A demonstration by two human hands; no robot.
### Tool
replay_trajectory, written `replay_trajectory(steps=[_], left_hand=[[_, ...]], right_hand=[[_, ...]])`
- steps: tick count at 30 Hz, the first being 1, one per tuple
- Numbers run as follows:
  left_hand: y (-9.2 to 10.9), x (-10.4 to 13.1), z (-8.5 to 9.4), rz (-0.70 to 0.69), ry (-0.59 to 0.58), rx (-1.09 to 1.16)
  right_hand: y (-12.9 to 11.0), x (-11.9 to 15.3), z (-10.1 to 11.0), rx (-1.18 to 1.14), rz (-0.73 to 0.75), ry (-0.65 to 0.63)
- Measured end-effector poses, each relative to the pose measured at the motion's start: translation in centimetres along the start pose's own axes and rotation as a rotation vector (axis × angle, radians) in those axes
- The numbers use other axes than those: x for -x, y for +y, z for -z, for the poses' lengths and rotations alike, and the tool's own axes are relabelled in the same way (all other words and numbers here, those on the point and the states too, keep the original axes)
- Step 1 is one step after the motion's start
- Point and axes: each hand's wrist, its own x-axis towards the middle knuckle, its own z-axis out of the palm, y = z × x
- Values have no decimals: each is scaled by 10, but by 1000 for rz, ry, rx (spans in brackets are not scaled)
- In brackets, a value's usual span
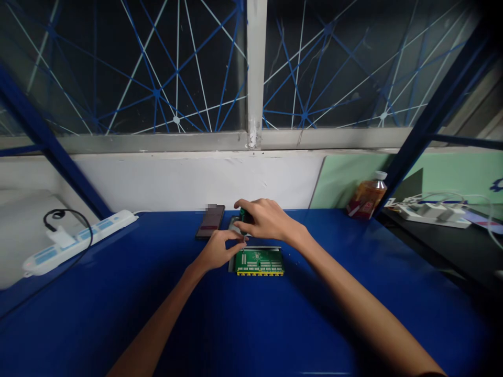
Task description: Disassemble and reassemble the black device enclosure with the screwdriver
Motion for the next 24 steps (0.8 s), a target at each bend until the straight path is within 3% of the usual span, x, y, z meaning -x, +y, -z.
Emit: replay_trajectory(steps=[24], left_hand=[[-1,0,0,-3,-25,-17]], right_hand=[[2,1,0,22,-14,6]])
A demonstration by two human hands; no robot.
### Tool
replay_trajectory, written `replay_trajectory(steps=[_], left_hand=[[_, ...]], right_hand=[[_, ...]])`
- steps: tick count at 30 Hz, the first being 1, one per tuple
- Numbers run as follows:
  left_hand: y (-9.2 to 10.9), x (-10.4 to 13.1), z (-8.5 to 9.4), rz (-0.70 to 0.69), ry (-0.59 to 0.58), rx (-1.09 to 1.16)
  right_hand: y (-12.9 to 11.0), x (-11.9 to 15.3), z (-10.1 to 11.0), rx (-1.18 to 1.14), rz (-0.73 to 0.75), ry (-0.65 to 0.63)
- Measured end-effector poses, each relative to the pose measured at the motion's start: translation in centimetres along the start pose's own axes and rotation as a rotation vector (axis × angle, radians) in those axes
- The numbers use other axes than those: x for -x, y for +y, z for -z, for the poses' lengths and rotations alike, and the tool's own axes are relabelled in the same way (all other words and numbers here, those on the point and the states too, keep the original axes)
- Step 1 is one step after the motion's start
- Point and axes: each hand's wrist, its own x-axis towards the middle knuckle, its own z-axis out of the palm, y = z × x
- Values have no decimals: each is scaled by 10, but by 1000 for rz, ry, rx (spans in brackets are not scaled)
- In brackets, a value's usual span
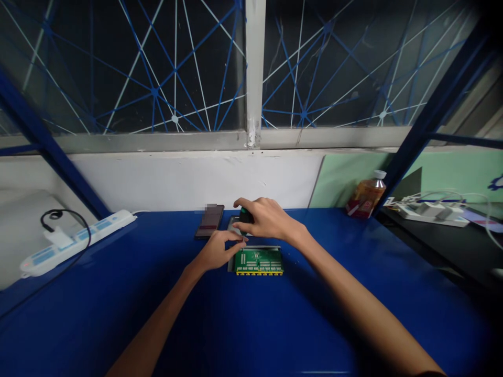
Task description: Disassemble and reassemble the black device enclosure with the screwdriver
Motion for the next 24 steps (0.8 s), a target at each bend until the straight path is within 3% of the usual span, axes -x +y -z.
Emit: replay_trajectory(steps=[24], left_hand=[[-2,0,0,3,4,-31]], right_hand=[[-2,-1,-5,-13,14,59]])
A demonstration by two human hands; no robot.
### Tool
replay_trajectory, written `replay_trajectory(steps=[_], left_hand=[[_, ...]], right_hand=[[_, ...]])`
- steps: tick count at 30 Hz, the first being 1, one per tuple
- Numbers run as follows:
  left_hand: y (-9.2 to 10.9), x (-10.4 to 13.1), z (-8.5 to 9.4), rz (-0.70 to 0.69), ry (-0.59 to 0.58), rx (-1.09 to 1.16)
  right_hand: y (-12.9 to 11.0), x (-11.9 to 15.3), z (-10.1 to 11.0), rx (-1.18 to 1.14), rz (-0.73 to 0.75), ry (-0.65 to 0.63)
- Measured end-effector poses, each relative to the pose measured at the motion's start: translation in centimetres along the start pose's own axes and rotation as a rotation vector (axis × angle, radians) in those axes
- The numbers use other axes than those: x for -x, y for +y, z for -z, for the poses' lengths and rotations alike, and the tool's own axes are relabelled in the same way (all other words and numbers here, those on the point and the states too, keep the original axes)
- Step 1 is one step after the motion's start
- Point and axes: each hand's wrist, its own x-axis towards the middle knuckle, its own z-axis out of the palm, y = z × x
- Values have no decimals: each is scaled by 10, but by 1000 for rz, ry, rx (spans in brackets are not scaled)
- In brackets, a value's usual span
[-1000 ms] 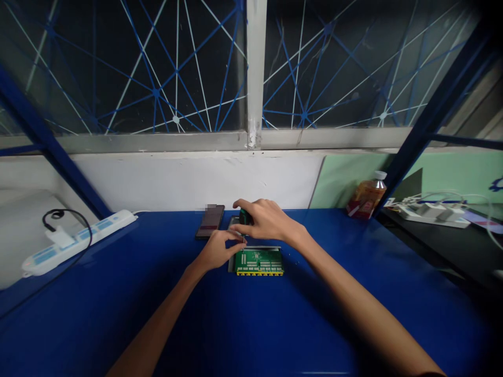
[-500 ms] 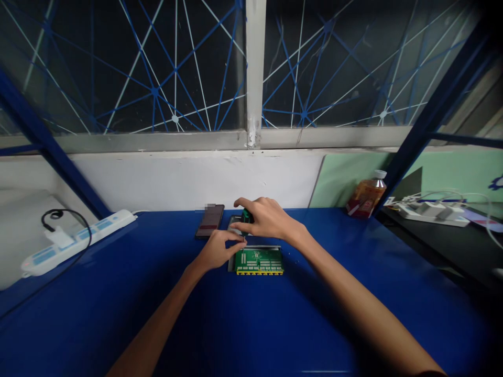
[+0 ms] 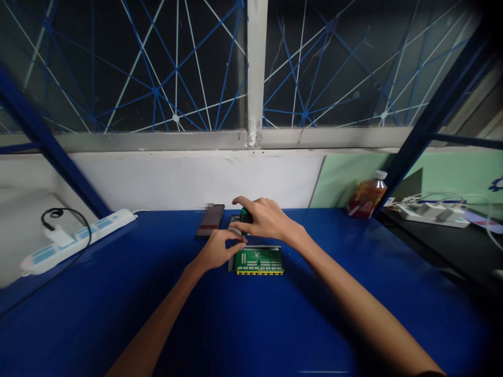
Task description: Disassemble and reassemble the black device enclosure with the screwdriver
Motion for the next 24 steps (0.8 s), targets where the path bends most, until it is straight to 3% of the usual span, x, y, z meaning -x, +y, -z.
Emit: replay_trajectory(steps=[24], left_hand=[[0,-1,0,15,7,-4]], right_hand=[[-1,-1,1,-42,-5,-19]])
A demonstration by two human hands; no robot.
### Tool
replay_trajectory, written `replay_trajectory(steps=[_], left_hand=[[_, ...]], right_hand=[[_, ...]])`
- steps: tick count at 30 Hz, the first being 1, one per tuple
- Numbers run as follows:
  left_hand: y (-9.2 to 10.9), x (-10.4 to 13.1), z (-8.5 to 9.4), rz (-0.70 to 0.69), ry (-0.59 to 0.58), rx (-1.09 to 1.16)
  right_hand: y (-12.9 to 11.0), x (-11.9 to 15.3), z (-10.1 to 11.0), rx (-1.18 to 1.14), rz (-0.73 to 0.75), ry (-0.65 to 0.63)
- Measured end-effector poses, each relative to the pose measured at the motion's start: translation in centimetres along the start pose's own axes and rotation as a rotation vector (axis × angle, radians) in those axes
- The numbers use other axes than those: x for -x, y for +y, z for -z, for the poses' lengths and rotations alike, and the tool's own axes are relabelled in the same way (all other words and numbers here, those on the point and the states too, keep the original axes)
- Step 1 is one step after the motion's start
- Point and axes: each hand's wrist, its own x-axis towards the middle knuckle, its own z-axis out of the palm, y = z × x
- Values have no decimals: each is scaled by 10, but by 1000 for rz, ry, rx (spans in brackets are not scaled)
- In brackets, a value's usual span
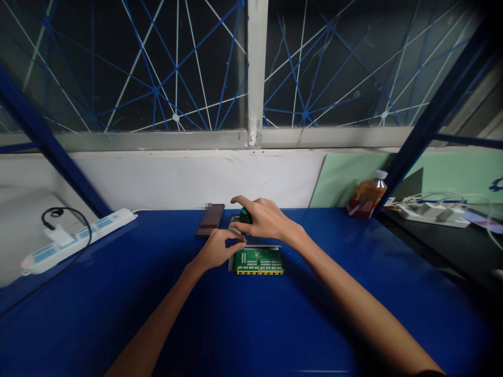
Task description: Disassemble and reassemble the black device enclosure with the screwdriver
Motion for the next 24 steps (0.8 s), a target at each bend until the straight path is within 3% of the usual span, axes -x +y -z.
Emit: replay_trajectory(steps=[24], left_hand=[[1,1,-2,-9,-30,-16]], right_hand=[[0,0,1,3,-8,0]])
